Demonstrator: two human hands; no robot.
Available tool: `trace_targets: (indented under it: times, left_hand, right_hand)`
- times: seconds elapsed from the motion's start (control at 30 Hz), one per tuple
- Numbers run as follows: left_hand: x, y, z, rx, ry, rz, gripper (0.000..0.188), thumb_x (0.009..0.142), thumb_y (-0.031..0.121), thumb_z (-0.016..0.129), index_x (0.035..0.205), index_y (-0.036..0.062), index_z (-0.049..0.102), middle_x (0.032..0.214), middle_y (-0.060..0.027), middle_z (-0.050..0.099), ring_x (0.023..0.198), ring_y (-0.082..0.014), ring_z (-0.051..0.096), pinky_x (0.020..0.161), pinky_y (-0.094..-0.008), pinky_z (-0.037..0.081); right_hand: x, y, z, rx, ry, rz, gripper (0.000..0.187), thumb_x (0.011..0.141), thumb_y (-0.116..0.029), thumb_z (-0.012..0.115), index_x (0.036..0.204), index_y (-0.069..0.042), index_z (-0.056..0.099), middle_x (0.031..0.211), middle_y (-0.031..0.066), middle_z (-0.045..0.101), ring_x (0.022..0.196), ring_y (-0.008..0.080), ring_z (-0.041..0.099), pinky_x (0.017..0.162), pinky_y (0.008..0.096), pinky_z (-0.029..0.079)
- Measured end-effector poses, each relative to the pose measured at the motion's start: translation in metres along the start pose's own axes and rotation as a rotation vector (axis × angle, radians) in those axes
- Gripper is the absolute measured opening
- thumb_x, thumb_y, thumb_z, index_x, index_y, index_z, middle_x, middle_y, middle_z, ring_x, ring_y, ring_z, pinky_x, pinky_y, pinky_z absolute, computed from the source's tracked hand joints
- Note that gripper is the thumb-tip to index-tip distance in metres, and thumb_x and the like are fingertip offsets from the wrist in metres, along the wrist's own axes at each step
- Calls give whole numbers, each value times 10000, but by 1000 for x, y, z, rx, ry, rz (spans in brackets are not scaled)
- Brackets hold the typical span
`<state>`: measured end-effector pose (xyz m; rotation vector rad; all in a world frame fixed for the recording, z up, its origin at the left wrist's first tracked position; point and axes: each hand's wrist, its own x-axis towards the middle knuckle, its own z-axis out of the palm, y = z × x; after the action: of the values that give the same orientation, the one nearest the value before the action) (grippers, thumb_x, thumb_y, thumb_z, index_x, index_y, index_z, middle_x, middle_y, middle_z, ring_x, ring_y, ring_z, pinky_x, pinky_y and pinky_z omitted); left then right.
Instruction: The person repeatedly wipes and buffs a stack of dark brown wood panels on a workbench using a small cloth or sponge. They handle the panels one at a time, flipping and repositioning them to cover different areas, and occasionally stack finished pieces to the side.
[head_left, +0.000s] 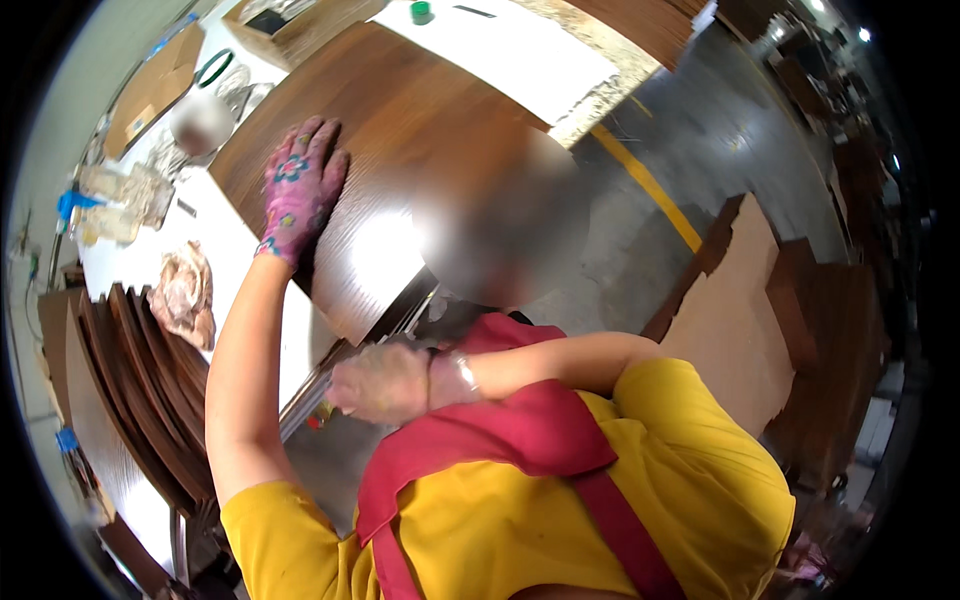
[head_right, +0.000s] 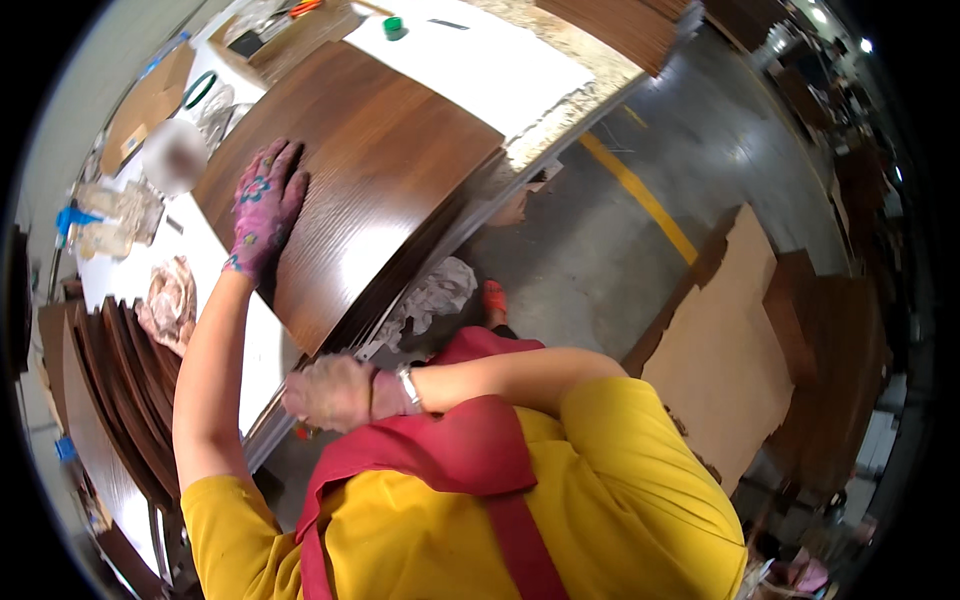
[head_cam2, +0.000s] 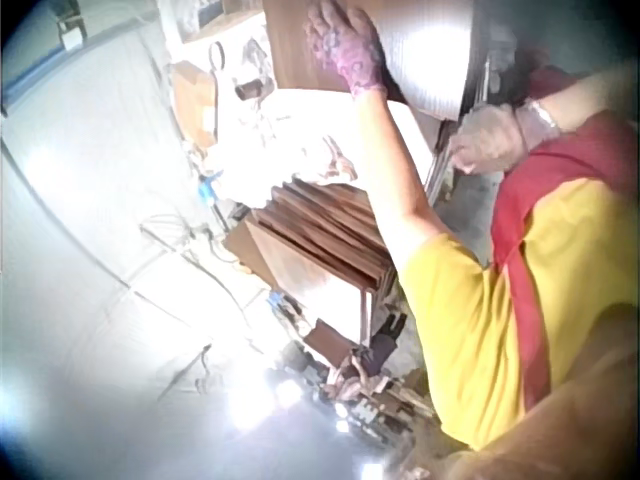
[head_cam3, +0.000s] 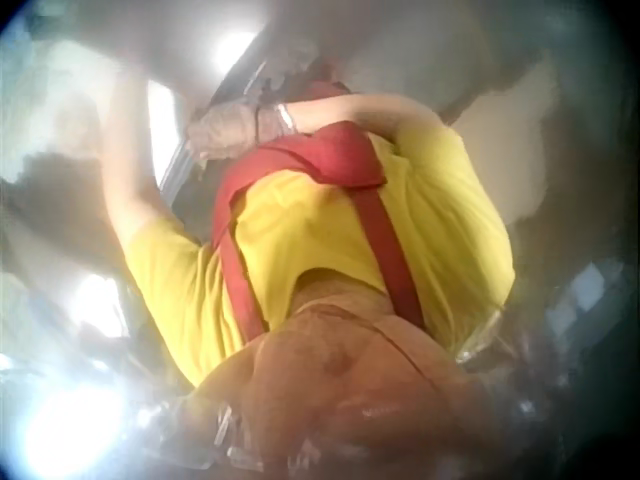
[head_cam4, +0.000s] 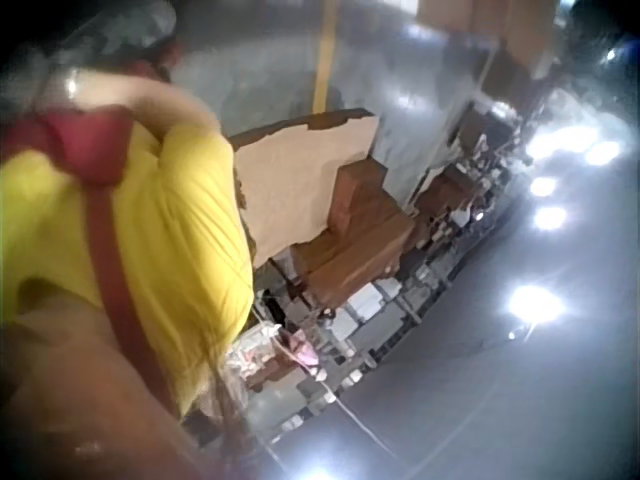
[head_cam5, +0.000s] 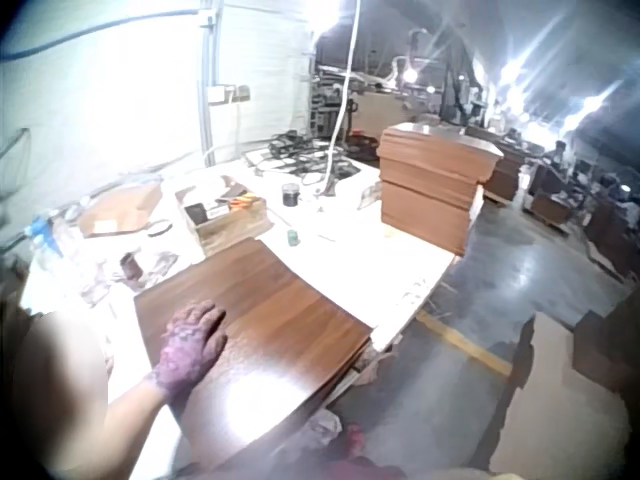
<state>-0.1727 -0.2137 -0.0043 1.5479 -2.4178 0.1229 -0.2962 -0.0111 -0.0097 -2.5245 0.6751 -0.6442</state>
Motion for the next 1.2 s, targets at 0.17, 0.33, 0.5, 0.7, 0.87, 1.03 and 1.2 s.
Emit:
trace_targets:
  times: [0.17, 0.33, 0.5, 0.7, 0.87, 1.03, 1.2]
  left_hand:
    - [-19, 11, 14, 112, 103, -66, 516, 956, 382, 513, 1416, 166, 427, 1464, -121, 407, 1357, -342, 367, 1117, -468, 271]
    - [-51, 100, 28, -220, -186, -44, 594, 913, 378, 530, 1445, 166, 375, 1455, -122, 406, 1348, -280, 391, 1123, -499, 257]
    - [-68, 146, -2, 90, 33, -122, 665, 920, 564, 379, 1470, 194, 342, 1515, -128, 345, 1386, -392, 326, 1130, -575, 215]
    - [-82, 150, -19, -592, 140, -375, 414, 881, 371, 605, 1139, 51, 562, 1181, -115, 577, 1026, -303, 542, 877, -425, 439]
    - [-75, 146, -20, -109, 182, -250, 648, 918, 487, 488, 1435, 109, 388, 1434, -171, 434, 1278, -395, 461, 1099, -465, 345]
    - [-64, 152, -15, -356, -153, -445, 653, 893, 468, 555, 1422, 110, 417, 1471, -179, 366, 1366, -367, 321, 1105, -457, 280]
    - [-56, 149, -23, -155, -59, -423, 626, 867, 457, 589, 1409, 173, 459, 1445, -122, 425, 1367, -332, 330, 1124, -502, 233]
  right_hand:
    - [-15, 68, -109, 262, 282, 110, 361, 873, -213, 657, 1166, -27, 558, 1146, 127, 581, 1008, 227, 601, 870, 335, 496]
    - [43, 110, -155, 570, 173, 127, 306, 908, -201, 620, 1159, -33, 571, 1046, 97, 613, 967, 188, 610, 871, 308, 497]
    - [84, 68, -122, 395, -247, -439, 161, 862, -156, 604, 991, -61, 617, 900, 116, 633, 870, 311, 637, 778, 407, 506]
    - [127, 71, -109, 188, -573, -726, 124, 789, -144, 596, 859, -54, 646, 884, 139, 653, 867, 329, 641, 741, 448, 503]
    - [124, 60, -68, 267, -780, -790, 170, 759, -157, 600, 884, -52, 646, 837, 159, 656, 832, 344, 642, 735, 440, 497]
    - [150, 98, -53, 267, -713, -836, 122, 799, -145, 578, 872, -55, 615, 878, 143, 631, 853, 346, 625, 735, 438, 491]
    - [219, 140, -57, 151, -532, -737, 65, 789, -97, 566, 831, -79, 612, 878, 108, 642, 868, 329, 629, 721, 431, 490]
